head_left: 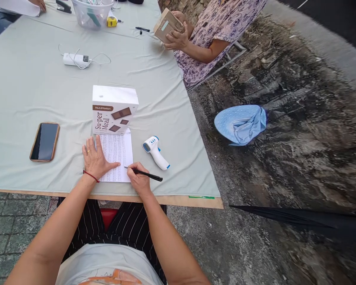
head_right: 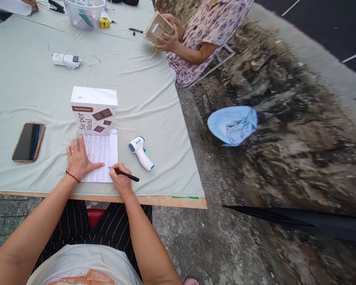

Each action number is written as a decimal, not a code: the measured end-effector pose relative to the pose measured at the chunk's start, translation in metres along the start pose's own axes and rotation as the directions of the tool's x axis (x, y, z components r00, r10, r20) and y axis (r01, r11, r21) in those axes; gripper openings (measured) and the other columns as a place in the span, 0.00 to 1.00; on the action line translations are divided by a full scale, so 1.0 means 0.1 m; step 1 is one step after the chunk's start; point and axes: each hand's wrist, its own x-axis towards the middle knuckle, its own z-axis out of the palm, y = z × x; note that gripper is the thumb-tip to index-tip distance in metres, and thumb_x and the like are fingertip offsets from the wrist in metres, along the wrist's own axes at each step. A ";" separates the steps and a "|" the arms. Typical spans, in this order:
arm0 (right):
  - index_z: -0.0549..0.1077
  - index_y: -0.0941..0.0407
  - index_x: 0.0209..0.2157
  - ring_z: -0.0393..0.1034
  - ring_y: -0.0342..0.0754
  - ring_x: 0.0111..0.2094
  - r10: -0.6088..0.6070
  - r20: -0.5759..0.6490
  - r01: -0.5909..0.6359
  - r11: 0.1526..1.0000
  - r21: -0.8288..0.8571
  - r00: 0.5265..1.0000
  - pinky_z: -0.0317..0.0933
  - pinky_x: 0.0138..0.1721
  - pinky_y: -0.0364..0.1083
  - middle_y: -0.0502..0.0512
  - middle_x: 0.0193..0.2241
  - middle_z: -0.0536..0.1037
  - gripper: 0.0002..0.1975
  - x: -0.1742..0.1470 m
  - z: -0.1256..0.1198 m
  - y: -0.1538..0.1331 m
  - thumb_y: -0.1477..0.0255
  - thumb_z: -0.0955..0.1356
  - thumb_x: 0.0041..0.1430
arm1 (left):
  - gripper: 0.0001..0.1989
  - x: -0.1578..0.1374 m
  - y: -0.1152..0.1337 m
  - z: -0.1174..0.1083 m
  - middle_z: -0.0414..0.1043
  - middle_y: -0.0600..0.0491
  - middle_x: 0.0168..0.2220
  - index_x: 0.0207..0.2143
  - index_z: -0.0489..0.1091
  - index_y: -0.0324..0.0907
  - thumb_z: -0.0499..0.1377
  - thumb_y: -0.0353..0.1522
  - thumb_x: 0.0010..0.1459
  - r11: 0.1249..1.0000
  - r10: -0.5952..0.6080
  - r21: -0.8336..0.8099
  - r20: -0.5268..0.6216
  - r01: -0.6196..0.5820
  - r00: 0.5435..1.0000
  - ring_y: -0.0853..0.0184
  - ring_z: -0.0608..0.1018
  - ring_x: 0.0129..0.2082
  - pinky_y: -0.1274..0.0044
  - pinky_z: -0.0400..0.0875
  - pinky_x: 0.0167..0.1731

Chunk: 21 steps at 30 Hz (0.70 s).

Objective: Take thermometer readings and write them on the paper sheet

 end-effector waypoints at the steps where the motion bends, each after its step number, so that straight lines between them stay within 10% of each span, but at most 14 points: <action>1: 0.68 0.52 0.23 0.60 0.44 0.23 0.005 -0.002 -0.005 1.000 0.006 1.000 0.58 0.28 0.45 0.45 0.19 0.68 0.05 0.00 0.00 0.00 0.67 0.65 0.50 | 0.70 0.00 0.00 0.00 0.44 0.24 0.69 0.70 0.40 0.28 0.72 0.52 0.36 1.000 0.000 -0.002 0.000 0.000 1.000 0.38 0.49 0.71 0.49 0.41 0.67; 21: 0.69 0.52 0.25 0.62 0.44 0.24 0.029 -0.084 -0.027 0.999 0.021 0.996 0.59 0.28 0.45 0.45 0.20 0.70 0.06 -0.03 0.02 0.02 0.66 0.65 0.52 | 0.70 0.00 0.00 0.00 0.45 0.25 0.70 0.70 0.40 0.30 0.72 0.52 0.35 1.000 0.005 -0.019 -0.013 -0.005 1.000 0.38 0.49 0.71 0.48 0.41 0.67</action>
